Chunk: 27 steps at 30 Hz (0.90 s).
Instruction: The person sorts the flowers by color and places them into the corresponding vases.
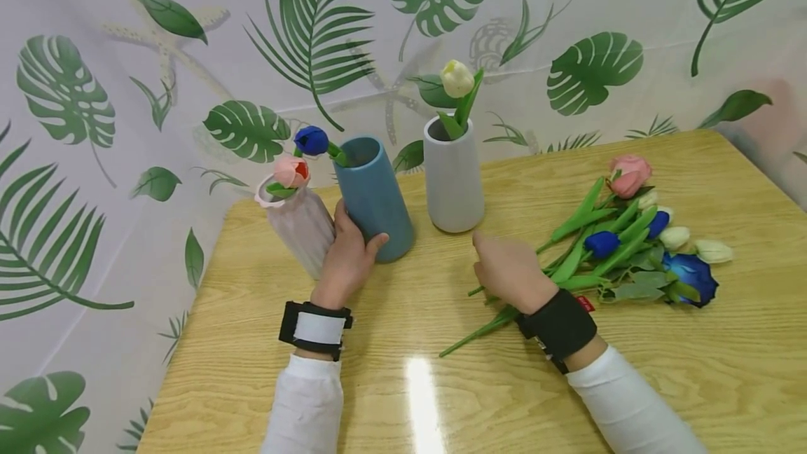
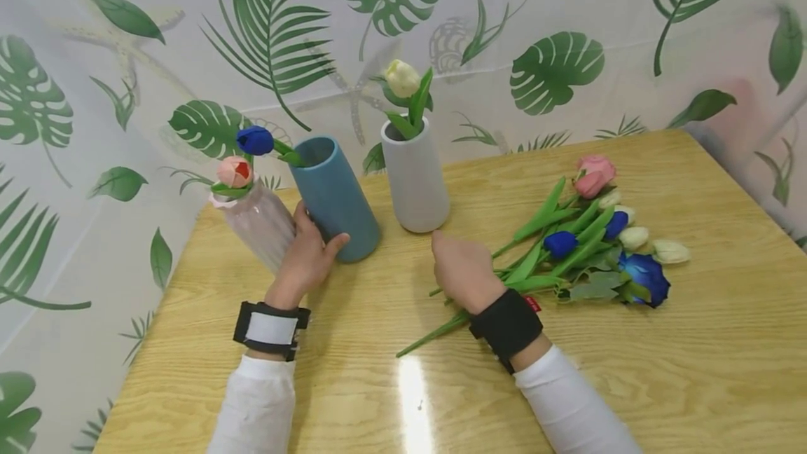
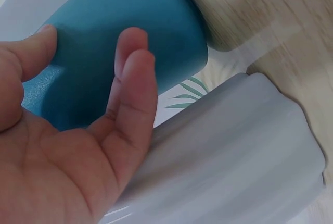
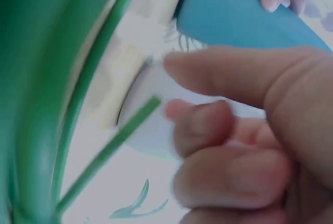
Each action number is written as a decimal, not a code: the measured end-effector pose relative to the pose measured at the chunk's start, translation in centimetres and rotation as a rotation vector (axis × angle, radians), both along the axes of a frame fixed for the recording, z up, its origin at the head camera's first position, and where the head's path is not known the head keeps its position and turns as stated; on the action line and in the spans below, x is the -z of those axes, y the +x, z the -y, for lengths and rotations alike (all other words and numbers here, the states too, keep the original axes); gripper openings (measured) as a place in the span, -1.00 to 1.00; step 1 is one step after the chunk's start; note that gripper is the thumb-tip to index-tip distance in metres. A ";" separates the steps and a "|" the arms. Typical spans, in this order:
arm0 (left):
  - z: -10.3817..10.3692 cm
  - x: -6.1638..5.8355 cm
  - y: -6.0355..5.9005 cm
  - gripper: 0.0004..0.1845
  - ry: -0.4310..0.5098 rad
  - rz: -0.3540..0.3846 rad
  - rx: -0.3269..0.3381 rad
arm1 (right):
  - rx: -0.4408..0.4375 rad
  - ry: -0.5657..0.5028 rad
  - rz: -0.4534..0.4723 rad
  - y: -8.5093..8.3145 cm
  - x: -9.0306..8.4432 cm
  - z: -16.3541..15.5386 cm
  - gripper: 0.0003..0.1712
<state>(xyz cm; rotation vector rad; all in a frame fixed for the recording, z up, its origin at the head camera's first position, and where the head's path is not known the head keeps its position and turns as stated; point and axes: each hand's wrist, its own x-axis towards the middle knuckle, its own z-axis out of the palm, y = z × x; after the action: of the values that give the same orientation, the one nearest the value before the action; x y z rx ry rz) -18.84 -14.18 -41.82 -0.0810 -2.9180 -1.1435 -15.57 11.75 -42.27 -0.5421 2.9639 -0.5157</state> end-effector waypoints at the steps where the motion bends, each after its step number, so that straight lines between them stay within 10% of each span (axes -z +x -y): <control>1: 0.0 0.0 0.0 0.00 0.001 0.000 -0.001 | 0.014 0.015 0.013 -0.1 0.0 -0.2 -0.97; 14: -0.1 0.0 0.0 0.00 -0.017 -0.013 0.000 | -0.018 0.014 0.157 0.1 -1.0 -1.1 -0.48; 27: -0.1 -0.1 0.2 0.01 -0.031 0.008 0.004 | 0.002 0.025 0.086 0.1 -1.4 -1.8 -0.87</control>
<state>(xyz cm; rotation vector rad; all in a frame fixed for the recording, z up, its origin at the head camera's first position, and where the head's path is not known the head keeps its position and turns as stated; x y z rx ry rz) -18.68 -14.05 -41.75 -0.0823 -2.9442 -1.1011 -15.51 13.52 -40.84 -0.5012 2.8860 -0.4884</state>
